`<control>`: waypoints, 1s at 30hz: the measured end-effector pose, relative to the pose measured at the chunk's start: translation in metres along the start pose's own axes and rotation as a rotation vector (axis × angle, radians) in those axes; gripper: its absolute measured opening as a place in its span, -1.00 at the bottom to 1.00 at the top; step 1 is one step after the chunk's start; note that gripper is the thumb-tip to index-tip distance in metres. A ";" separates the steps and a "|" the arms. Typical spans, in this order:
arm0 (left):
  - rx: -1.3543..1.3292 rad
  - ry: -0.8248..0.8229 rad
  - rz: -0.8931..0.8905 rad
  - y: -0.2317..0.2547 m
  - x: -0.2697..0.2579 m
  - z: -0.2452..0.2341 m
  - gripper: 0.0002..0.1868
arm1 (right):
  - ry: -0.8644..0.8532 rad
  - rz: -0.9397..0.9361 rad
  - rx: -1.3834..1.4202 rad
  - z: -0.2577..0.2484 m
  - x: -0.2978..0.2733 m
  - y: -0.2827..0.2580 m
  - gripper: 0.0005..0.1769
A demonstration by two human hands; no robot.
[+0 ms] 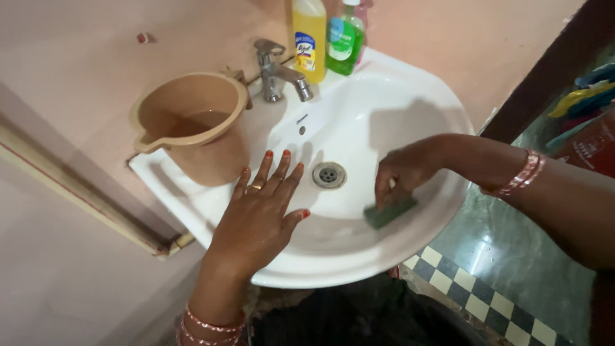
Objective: The person scrubs a white bathroom sink with a green sponge, rinses the sponge, and pours water from a beige plastic jug into the sink to rinse the basin. The person then resumes scrubbing the sink surface and the drain area with the sponge.
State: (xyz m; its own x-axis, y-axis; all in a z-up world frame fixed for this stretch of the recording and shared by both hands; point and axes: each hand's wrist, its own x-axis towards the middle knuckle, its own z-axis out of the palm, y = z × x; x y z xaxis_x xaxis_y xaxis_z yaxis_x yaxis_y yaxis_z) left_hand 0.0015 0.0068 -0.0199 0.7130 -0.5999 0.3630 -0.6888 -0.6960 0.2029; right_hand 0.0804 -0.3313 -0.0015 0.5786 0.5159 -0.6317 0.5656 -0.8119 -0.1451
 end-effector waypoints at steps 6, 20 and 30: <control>-0.066 0.034 -0.023 -0.002 0.003 0.001 -0.32 | 0.279 0.623 -0.407 0.017 0.000 0.003 -0.74; -0.232 0.042 -0.088 0.003 0.002 -0.009 -0.27 | -0.081 0.238 -0.419 0.003 0.045 -0.046 -0.73; -0.420 0.034 -0.101 0.005 0.000 -0.019 -0.19 | -0.080 -0.239 0.003 -0.027 0.108 -0.103 -0.15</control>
State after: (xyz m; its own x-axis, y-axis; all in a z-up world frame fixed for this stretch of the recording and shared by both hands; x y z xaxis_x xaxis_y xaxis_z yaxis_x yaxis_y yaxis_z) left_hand -0.0040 0.0108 -0.0013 0.7798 -0.5185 0.3509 -0.6143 -0.5255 0.5886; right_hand 0.1007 -0.1850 -0.0345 0.3801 0.6703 -0.6374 0.6791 -0.6701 -0.2998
